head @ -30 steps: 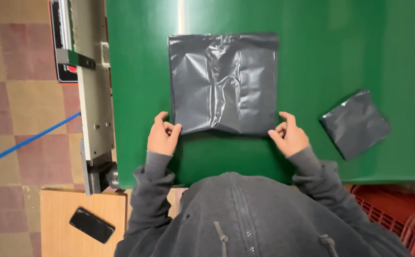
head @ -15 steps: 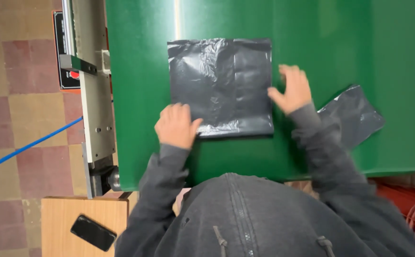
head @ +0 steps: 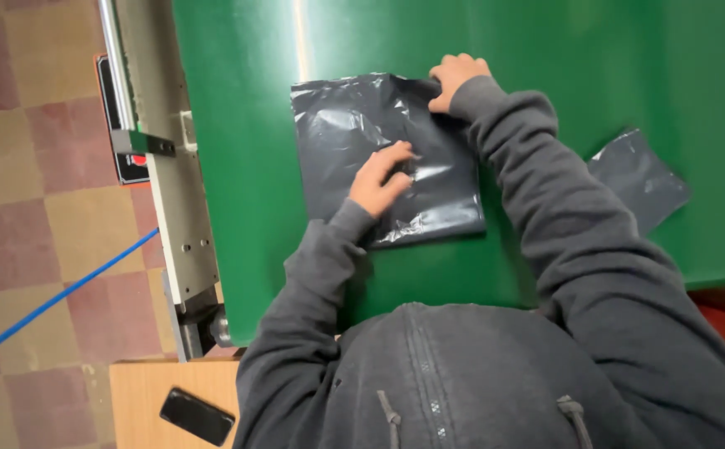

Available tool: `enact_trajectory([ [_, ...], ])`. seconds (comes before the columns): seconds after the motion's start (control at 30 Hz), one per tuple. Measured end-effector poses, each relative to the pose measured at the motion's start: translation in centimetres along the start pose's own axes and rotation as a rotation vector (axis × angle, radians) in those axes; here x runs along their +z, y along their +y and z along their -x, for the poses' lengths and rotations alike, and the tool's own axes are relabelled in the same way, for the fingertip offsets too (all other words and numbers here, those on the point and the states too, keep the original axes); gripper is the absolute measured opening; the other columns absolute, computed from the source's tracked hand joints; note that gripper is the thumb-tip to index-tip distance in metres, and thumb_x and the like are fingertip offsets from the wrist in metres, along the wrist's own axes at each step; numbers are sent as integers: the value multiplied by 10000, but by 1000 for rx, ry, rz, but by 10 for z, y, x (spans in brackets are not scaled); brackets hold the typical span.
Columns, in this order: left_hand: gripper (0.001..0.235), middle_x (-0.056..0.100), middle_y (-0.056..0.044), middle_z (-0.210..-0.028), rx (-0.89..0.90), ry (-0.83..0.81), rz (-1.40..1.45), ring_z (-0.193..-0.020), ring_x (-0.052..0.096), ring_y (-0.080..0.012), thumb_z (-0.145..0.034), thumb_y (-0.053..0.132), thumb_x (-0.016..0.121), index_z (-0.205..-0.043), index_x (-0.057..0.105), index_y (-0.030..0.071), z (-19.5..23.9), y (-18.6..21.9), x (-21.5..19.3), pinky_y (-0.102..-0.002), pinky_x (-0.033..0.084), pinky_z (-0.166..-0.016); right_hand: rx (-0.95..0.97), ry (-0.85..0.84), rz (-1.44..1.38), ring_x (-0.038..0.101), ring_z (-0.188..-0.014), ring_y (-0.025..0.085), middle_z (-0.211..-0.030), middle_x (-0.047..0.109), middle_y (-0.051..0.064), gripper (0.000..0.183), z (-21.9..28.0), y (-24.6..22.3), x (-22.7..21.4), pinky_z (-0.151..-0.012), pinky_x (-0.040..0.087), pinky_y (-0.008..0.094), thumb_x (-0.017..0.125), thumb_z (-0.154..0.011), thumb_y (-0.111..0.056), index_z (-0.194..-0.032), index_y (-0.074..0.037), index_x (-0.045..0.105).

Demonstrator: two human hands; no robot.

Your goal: Folding large plastic bags and placing them into a crate.

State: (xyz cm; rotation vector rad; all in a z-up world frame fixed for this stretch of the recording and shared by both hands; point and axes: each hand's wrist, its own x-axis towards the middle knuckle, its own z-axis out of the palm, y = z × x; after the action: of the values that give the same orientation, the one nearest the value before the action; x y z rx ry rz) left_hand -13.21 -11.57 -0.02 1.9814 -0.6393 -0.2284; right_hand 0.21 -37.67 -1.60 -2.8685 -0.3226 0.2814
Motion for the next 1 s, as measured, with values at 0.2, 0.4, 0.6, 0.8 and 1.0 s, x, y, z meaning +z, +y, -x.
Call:
enact_trajectory([
  [0.2,1098,498,-213,-1521,-529,123,1257,-1435,477,-360,-807,865,163,-1465,451,34,2,-38,-71,-504,458,-999,-256,339,-440,581,-717,319,-842,650,94,210,104,-54,-50,-742,463,387,683,-756,-94,-932,-53,575],
  [0.4,884,681,-163,-1279,-682,349,1268,-1237,659,-367,-807,847,447,-1258,634,110,60,-62,-103,-559,548,-1045,-430,558,-126,609,-875,261,-902,609,31,530,205,-69,16,-839,439,431,724,-638,-174,-1165,-189,670],
  [0.6,649,457,-178,-1561,-305,387,560,-1410,506,-332,-987,195,615,-1560,334,83,141,-59,-99,-458,458,-1154,-535,874,-36,562,-811,239,-877,548,23,275,249,-99,37,-783,454,388,504,-858,-118,-1026,-174,714],
  [0.8,665,555,-170,-1435,376,147,-826,-1376,488,-401,-794,463,847,-1295,634,82,172,-6,-104,-487,422,-1114,-523,842,34,560,-836,254,-884,541,38,170,268,-106,45,-793,455,399,478,-899,-154,-932,-164,645],
  [1.0,132,570,29,-901,691,70,-1316,-890,587,-195,-976,353,584,-946,623,230,169,2,-91,-350,447,-663,-447,677,112,578,-1106,342,-1071,600,125,324,277,-126,61,-959,457,455,556,-709,-162,-1013,-70,621],
])
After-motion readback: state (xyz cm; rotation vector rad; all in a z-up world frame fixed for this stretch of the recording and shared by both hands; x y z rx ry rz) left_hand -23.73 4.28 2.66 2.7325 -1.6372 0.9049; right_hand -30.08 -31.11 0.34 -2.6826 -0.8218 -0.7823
